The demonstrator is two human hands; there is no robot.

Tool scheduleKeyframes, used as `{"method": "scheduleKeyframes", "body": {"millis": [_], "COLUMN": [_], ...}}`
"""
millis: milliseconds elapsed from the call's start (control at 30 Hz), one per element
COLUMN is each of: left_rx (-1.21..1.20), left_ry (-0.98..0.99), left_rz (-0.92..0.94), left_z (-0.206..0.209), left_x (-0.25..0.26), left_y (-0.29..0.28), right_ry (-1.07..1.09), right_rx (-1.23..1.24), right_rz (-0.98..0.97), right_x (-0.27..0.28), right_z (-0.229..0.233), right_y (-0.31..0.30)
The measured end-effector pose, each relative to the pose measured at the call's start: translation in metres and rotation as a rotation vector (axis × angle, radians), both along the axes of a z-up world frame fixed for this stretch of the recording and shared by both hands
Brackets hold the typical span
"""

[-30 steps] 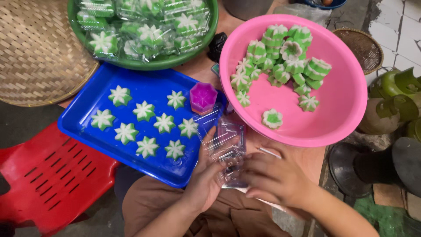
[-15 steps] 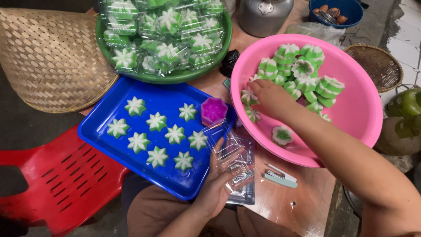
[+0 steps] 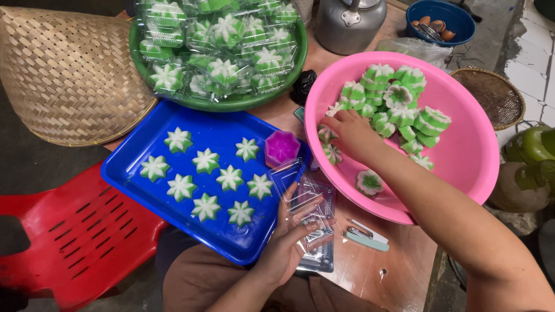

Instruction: The person sits on the floor and packages star-shaped green and white candies. They pick candies from a pink basin, place them into clear plastic wrappers, seal the wrappers using a handheld heat sealer, and then place the finished packages onto a green tray.

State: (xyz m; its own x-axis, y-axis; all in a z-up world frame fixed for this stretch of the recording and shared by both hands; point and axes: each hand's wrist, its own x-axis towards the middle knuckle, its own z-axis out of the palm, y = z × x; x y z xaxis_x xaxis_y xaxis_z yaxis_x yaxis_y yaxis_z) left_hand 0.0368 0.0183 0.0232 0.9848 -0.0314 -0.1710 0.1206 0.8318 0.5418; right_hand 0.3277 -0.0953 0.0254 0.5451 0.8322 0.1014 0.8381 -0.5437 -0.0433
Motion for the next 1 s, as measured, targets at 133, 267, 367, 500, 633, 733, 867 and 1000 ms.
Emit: {"method": "scheduleKeyframes", "body": {"millis": [133,267,367,500,633,733,867,1000], "left_rx": [-0.009,-0.007,-0.035,-0.079,-0.088,-0.073,-0.083,-0.145], "left_ry": [-0.022,-0.055,-0.074,-0.105,-0.087,-0.066,-0.107,-0.144], "left_rz": [0.023,0.023,0.03,0.047,0.045,0.039,0.021,0.006], "left_z": [-0.002,-0.005,-0.005,-0.002,0.001,0.002,-0.003,-0.01], "left_x": [0.001,0.0,-0.004,-0.008,-0.011,-0.015,-0.02,-0.024], "left_y": [0.0,0.002,0.003,0.007,0.007,0.006,0.002,-0.003], "right_ry": [-0.091,-0.198,-0.123,0.08,0.229,0.272,0.326,0.335], "right_rx": [0.017,0.061,0.242,0.448,0.456,0.346,0.323,0.344], "right_rz": [0.002,0.0,0.03,0.095,0.18,0.141,0.083,0.095], "right_x": [-0.007,-0.036,-0.077,-0.146,-0.197,-0.215,-0.22,-0.223], "right_z": [0.014,0.06,0.101,0.125,0.115,0.1,0.084,0.077], "right_y": [0.0,-0.009,-0.023,-0.037,-0.044,-0.047,-0.053,-0.058]}}
